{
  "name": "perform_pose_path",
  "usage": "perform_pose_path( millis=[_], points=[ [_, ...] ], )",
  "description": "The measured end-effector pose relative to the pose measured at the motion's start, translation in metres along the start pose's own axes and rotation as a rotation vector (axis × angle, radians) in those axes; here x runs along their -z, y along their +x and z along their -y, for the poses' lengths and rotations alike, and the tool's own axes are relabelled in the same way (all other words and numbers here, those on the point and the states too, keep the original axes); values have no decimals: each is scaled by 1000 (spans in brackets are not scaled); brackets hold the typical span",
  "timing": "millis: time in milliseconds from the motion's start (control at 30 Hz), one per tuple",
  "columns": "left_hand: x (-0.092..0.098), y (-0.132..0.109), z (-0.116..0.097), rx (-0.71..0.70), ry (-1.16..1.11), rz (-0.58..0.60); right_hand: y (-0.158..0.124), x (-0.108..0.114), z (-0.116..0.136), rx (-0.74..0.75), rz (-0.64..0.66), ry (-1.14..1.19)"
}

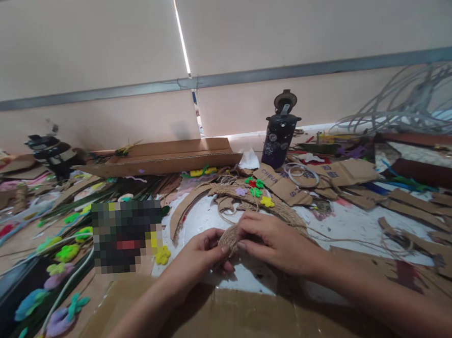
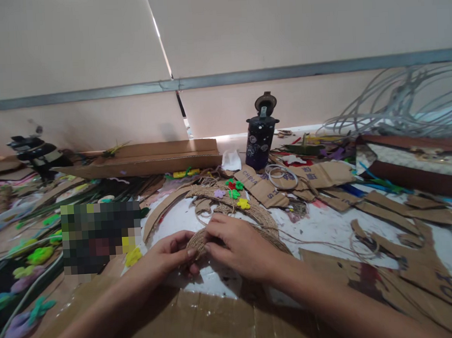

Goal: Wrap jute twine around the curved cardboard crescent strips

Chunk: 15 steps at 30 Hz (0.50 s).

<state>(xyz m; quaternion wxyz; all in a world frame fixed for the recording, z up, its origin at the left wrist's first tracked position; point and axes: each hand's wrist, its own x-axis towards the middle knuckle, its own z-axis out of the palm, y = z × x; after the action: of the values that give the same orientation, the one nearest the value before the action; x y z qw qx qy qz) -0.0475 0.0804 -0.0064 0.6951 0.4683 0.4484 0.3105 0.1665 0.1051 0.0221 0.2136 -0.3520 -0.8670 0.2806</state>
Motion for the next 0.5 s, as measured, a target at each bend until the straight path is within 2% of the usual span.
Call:
perform_pose_path(
  millis=[300,500],
  points=[
    [-3,1,0,4,-81,0,-1,-10,-3,5,-71,-31],
    [-7,2,1,-23,-79,-59,-3,-15,-5,27,-103,-62]
  ],
)
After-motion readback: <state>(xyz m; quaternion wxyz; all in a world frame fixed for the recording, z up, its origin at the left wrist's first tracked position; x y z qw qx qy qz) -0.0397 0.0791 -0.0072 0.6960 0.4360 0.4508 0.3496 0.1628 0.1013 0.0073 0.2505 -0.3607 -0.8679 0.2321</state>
